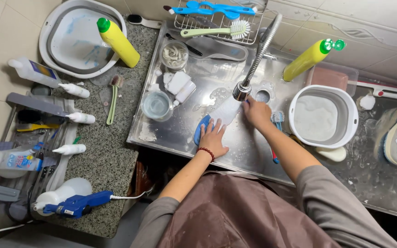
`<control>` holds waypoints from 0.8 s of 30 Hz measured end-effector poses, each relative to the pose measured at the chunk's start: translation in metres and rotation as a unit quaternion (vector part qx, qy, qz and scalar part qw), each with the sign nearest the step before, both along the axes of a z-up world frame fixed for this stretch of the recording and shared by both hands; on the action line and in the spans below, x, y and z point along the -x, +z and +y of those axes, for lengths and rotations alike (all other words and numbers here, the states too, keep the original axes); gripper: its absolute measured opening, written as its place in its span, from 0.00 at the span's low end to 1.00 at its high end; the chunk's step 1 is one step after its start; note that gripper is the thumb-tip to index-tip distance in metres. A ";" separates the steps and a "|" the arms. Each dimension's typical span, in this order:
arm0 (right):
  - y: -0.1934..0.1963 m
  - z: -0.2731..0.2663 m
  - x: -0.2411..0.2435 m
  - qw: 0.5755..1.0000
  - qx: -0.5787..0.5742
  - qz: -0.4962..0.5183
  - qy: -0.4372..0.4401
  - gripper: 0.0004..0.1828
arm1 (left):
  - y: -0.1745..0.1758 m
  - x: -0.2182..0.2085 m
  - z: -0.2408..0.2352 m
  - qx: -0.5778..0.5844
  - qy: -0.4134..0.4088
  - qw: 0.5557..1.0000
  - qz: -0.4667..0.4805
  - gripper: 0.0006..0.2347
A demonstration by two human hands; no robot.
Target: The person cleans a white shoe insole in a kitchen sink. They rinse the insole under running water, apply liquid soap from a yellow bottle, and scrub it with a blue brush. The person rinses the insole again and continues scrubbing both sides before rinsing it thoroughly under the tap.
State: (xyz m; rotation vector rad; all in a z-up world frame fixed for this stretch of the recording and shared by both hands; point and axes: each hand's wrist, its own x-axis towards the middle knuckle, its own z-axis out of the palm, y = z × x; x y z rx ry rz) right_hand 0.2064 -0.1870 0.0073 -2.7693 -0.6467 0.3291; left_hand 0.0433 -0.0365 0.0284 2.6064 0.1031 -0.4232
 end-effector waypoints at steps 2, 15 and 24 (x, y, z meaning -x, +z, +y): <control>0.005 0.003 0.005 0.999 -0.003 -0.013 -0.047 0.17 | 0.004 0.000 0.001 0.002 -0.002 1.000 0.003 0.40; -0.012 -0.003 0.039 0.998 -0.054 0.008 -0.038 0.28 | 0.012 -0.005 -0.001 0.017 0.011 1.000 0.020 0.38; -0.005 -0.003 0.060 0.993 -0.096 0.030 -0.067 0.30 | 0.014 -0.008 -0.002 -0.001 0.008 1.000 0.026 0.38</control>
